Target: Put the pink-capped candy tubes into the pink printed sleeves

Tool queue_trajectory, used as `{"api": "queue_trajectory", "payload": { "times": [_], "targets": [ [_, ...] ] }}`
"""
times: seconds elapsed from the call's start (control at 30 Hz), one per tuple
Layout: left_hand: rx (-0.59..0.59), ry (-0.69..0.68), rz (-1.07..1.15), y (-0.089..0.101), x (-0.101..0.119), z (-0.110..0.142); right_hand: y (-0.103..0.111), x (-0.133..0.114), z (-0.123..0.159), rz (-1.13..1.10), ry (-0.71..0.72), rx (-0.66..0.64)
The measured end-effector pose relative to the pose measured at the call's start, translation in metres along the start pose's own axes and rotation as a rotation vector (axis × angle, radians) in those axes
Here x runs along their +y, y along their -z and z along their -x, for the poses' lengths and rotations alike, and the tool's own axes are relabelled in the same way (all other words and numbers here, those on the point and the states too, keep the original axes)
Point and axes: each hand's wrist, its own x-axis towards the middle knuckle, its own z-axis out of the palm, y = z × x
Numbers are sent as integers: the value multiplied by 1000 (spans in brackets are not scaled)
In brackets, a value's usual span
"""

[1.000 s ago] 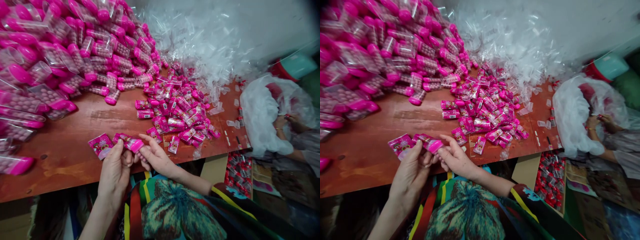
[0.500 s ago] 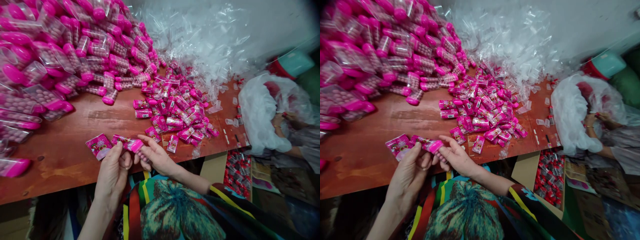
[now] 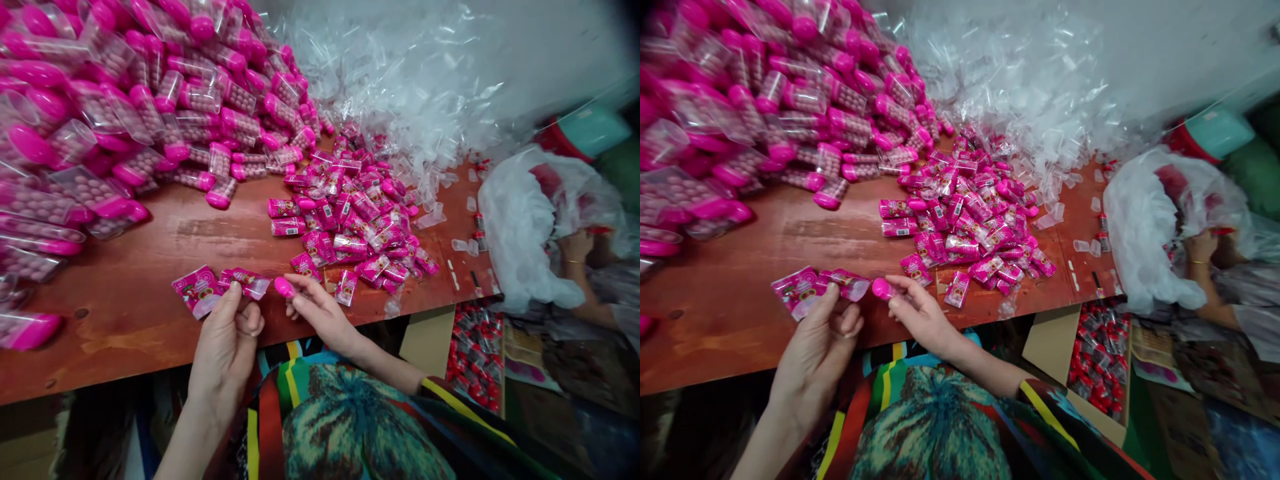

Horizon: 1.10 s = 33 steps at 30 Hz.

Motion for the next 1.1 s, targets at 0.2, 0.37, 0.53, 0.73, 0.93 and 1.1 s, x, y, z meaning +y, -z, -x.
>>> {"api": "queue_trajectory", "payload": {
  "times": [0.2,0.37,0.53,0.73,0.93,1.1],
  "targets": [
    [-13,19,0,-2,-3,-1,-11,9,3,241,150,145],
    [-20,5,-13,-2,-8,-2,-14,5,3,362,176,173],
    [-84,34,-42,-1,-13,-3,-13,5,4,452,186,137],
    [-169,124,-177,2,-17,-1,-6,9,2,670,275,56],
    [-178,180,-204,4,-18,-3,-2,4,-2,546,241,-25],
    [-219,152,-248,3,-15,-4,4,4,-4,-65,-103,-196]
  ]
}}
